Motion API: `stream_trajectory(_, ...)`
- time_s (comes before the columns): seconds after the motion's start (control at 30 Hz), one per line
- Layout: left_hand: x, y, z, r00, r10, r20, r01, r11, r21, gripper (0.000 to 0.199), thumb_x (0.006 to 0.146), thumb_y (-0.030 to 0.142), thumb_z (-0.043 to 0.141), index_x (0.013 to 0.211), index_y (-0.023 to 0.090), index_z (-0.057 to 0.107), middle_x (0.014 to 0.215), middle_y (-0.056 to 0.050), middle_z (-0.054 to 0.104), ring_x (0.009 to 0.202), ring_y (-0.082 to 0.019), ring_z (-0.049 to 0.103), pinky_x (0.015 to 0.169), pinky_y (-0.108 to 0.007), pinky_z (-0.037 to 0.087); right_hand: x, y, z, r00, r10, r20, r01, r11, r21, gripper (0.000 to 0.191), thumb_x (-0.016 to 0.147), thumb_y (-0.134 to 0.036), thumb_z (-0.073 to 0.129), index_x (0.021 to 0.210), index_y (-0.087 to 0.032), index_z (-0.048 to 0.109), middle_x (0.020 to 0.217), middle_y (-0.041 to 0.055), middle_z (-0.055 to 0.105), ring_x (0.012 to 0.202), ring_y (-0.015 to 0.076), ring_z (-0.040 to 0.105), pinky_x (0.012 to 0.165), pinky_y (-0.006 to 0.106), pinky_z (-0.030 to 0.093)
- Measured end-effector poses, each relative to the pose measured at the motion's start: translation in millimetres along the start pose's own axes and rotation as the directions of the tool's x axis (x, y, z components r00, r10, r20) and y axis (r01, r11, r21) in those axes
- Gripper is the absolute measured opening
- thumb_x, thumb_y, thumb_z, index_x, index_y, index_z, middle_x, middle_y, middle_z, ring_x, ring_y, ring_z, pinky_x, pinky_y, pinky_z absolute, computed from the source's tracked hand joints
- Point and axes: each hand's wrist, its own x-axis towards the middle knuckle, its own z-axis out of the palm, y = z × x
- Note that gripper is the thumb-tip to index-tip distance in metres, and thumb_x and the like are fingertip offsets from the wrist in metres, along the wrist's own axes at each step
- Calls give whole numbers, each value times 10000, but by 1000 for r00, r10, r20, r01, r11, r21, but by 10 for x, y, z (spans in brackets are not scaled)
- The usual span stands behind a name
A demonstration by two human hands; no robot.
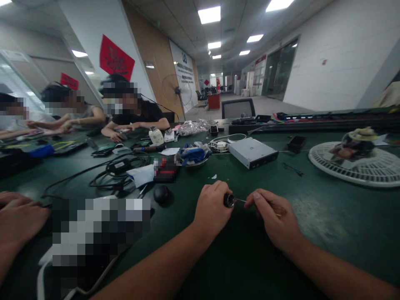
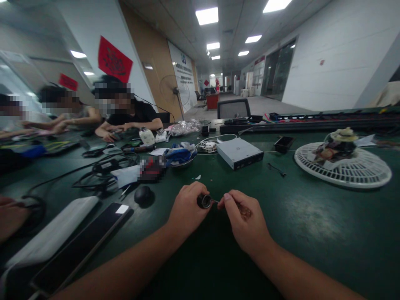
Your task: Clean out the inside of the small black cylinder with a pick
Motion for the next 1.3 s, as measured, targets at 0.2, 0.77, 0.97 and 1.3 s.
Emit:
stream_trajectory(0.2, -8, -20, 13, 1000, 12, -11, -12, 1000, -1, 178, 791, 126, 686, 803, 224, 538, 854, 13, 649, 823, -191, 601, 773, -343, 431, -9, 19, -11, 996, -10, 86, 7, 999, 35, 373, 1013, -329, 466, 744, -198, 689, 702, 12, 637, 621, 168, 571, 597, 299, 427)
stream_trajectory(0.77, 1, -17, 22, 1000, 11, -17, -11, 1000, -9, 186, 774, 92, 689, 816, 218, 560, 861, 17, 650, 841, -189, 600, 775, -337, 427, -3, 12, -4, 1000, 9, 10, -10, 1000, 23, 361, 1011, -335, 473, 769, -194, 700, 661, 4, 614, 599, 165, 559, 565, 292, 413)
stream_trajectory(0.97, -5, -16, 23, 1000, 23, -18, -23, 999, -23, 179, 776, 111, 701, 806, 212, 557, 853, 14, 650, 831, -185, 605, 767, -331, 425, -9, 39, 9, 996, -32, 85, 26, 997, 69, 375, 1009, -329, 482, 721, -200, 684, 672, 6, 637, 620, 163, 577, 587, 289, 432)
stream_trajectory(1.3, 0, -20, 19, 999, 38, -6, -38, 999, 14, 152, 786, 109, 672, 826, 220, 576, 864, 19, 651, 830, -184, 596, 764, -327, 415, 19, 12, 4, 996, 63, 58, -68, 994, 89, 399, 1008, -344, 485, 699, -195, 689, 642, 11, 659, 560, 152, 544, 526, 284, 409)
